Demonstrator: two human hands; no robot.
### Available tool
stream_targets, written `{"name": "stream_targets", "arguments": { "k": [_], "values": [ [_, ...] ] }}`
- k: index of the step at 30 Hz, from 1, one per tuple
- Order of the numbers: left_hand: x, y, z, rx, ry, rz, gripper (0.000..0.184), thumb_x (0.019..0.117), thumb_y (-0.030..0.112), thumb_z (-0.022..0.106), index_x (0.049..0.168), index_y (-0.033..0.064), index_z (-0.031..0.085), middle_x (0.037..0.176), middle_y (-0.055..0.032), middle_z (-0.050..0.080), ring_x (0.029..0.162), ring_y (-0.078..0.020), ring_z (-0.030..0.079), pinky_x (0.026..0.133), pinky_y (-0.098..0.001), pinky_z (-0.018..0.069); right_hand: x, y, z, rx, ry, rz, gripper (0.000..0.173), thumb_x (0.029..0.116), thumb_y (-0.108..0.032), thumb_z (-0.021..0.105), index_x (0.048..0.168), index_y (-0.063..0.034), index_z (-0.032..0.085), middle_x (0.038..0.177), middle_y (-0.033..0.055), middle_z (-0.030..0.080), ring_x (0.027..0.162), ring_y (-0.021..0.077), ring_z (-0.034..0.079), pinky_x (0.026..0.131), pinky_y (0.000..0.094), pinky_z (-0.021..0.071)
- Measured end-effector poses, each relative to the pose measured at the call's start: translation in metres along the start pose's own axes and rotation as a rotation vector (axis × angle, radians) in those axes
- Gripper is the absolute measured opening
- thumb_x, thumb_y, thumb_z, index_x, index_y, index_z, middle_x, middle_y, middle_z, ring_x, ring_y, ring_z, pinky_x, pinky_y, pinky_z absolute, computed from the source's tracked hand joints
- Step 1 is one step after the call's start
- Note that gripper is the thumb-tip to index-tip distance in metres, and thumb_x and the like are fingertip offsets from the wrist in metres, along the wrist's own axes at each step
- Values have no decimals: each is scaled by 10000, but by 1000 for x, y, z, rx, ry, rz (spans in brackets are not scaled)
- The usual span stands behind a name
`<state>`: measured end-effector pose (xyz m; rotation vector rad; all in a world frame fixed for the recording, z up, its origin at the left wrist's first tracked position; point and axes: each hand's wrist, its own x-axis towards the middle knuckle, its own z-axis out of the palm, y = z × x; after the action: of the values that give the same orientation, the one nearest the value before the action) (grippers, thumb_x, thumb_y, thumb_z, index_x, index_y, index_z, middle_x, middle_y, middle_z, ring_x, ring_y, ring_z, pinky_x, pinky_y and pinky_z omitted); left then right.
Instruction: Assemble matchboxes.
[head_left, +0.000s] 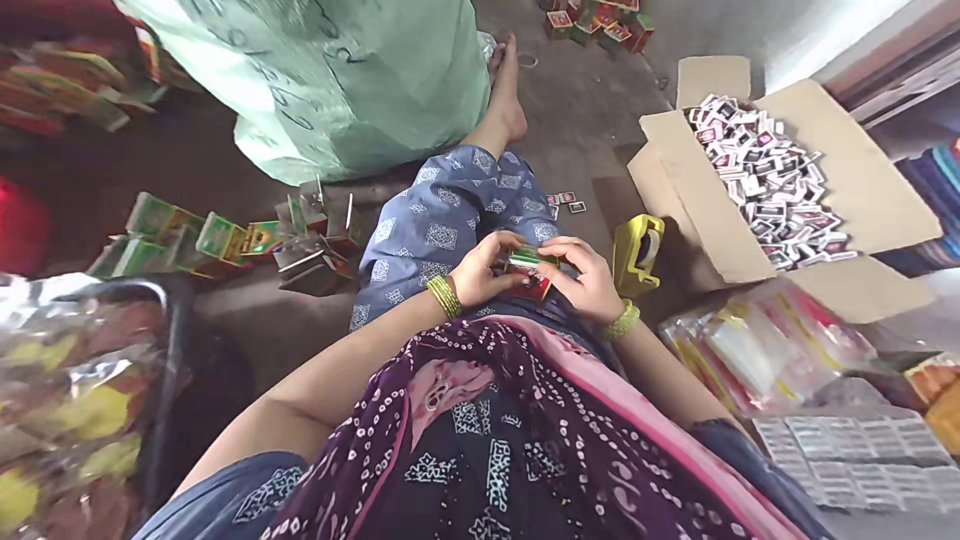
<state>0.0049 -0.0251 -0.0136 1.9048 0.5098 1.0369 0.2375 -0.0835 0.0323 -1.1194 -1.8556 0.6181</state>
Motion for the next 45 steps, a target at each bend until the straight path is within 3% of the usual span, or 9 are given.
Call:
{"name": "stream_targets", "arguments": {
  "k": [3, 7, 12, 19, 25, 32, 35, 41, 45],
  "values": [
    [-2, 6, 0, -12, 5, -36, 704, 812, 150, 872, 1364, -35, 477, 1309, -167, 623, 1098, -206, 694, 924, -392, 620, 9, -8, -4, 12, -39, 37, 222, 960, -200, 721, 1112, -45, 768, 1153, 72, 743, 1094, 141, 697, 963, 352, 589],
    [-1, 10, 1, -42, 19, -79, 769, 763, 133, 906, 1369, -27, 460, 1290, -161, 632, 1108, -212, 694, 945, -402, 613, 23, -12, -16, -63, -34, -9, 201, 1009, -144, 642, 1131, -33, 757, 1009, 53, 756, 798, 54, 682, 724, 243, 591],
    [-1, 7, 1, -103, 71, -91, 876, 713, 106, 930, 1384, -13, 380, 1336, -166, 607, 1141, -233, 681, 965, -415, 598, 27, -16, -19, -212, -118, -153, 287, 959, -185, 710, 1191, -18, 732, 1115, 99, 748, 1026, 146, 716, 934, 331, 596],
    [0, 7, 1, -116, 64, -93, 875, 687, 88, 943, 1357, -4, 387, 1269, -158, 633, 1117, -228, 696, 963, -416, 607, 38, -22, -31, -182, -269, -6, 522, 840, -311, 849, 1270, -56, 697, 1151, 88, 732, 1017, 142, 710, 859, 341, 623],
    [2, 6, -2, -63, 54, -168, 850, 708, 122, 935, 1355, -7, 399, 1271, -147, 627, 1125, -192, 683, 967, -385, 599, 57, -26, -32, -296, -334, -43, 468, 878, -246, 800, 1301, -82, 687, 1227, 95, 717, 1066, 191, 707, 902, 384, 604],
    [3, 5, -2, -105, 74, -195, 878, 666, 123, 961, 1335, 6, 403, 1266, -159, 616, 1132, -220, 675, 954, -407, 602, 60, -8, -35, 14, -356, 207, 514, 788, -124, 861, 1259, -59, 665, 1140, 71, 725, 889, 121, 730, 732, 325, 646],
    [2, 3, -2, -97, 73, -199, 871, 673, 128, 958, 1334, 11, 404, 1269, -154, 622, 1132, -224, 678, 961, -415, 600, 56, -8, -31, 15, -325, 197, 544, 769, -154, 890, 1255, -64, 665, 1142, 72, 719, 921, 131, 733, 752, 342, 657],
    [5, 5, -1, -177, 99, -231, 872, 648, 60, 958, 1317, 15, 400, 1252, -149, 628, 1099, -232, 697, 927, -415, 619, 55, -11, -31, -85, -248, -106, 245, 926, -206, 746, 1105, -40, 772, 1131, 80, 739, 1065, 130, 700, 935, 317, 599],
    [6, 4, -1, -200, 119, -277, 869, 637, 28, 956, 1299, 36, 393, 1243, -133, 646, 1109, -246, 697, 933, -430, 619, 48, -13, -23, -71, -266, -121, 98, 901, -168, 777, 929, -77, 799, 1093, 49, 746, 1036, 116, 701, 915, 304, 601]
  ]
}}
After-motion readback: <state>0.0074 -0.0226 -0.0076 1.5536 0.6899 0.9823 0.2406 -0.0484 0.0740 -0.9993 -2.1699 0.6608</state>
